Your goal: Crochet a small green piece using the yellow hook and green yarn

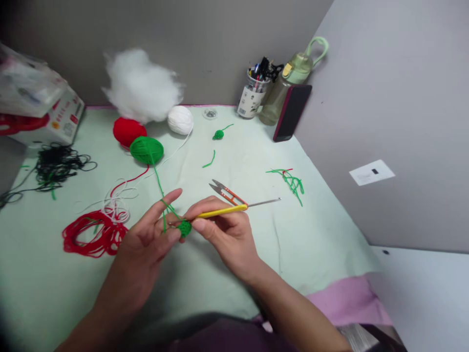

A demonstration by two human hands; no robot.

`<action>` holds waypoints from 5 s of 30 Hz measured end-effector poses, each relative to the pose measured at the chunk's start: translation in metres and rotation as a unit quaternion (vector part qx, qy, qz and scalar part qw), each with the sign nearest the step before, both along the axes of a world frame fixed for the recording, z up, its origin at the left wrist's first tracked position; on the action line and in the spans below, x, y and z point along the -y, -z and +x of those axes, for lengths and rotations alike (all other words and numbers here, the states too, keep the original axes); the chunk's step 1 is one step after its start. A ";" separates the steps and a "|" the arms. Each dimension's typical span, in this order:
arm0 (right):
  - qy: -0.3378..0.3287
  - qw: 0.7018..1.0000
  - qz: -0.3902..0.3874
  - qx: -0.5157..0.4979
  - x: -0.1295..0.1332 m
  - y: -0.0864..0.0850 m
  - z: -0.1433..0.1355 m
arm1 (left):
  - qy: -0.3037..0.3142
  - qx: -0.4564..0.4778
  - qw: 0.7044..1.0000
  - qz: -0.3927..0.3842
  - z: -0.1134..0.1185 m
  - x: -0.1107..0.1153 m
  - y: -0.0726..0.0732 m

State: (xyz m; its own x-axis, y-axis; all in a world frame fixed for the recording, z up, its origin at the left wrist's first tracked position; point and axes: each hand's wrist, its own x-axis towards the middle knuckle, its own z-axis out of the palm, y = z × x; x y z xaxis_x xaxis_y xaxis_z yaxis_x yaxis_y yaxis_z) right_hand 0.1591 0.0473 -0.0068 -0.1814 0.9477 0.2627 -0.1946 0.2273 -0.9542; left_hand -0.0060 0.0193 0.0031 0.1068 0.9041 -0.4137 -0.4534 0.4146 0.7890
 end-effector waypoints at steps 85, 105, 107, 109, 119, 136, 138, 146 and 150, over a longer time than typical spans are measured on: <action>0.035 0.995 0.072 0.051 0.015 -0.003 -0.003 | -0.048 -0.190 0.978 0.075 -0.007 0.008 0.001; 0.071 0.986 0.127 0.087 0.017 0.003 -0.009 | -0.063 -0.264 0.959 0.080 -0.006 0.009 -0.004; 0.077 0.972 0.188 0.116 0.019 0.007 -0.010 | -0.070 -0.273 0.956 0.080 -0.005 0.009 -0.005; 0.079 0.960 0.230 0.138 0.021 0.009 -0.011 | -0.065 -0.251 0.963 0.072 -0.004 0.008 -0.004; 0.067 0.991 0.089 0.075 0.012 -0.002 -0.009 | -0.067 -0.193 0.976 0.077 -0.005 0.010 0.002; 0.084 0.995 0.057 0.020 0.016 -0.007 -0.006 | -0.034 0.083 0.996 -0.032 -0.011 0.002 -0.002; 0.064 0.997 0.044 0.008 0.014 -0.007 -0.010 | -0.028 0.063 0.998 -0.007 -0.008 0.003 -0.002; 0.118 0.935 0.238 0.234 0.028 -0.002 -0.010 | -0.043 0.098 0.994 -0.023 0.001 0.007 -0.002; 0.123 0.960 0.181 0.174 0.023 -0.008 -0.004 | -0.004 0.162 0.984 -0.071 -0.005 0.004 -0.001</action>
State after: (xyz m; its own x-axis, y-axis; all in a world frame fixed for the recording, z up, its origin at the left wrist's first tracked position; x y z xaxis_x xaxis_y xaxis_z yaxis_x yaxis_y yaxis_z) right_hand 0.1548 0.0241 0.0010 -0.1012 0.8310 0.5470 0.2235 0.5548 -0.8014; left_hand -0.0106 0.0151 0.0044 0.2476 0.8403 -0.4822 -0.6743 0.5068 0.5370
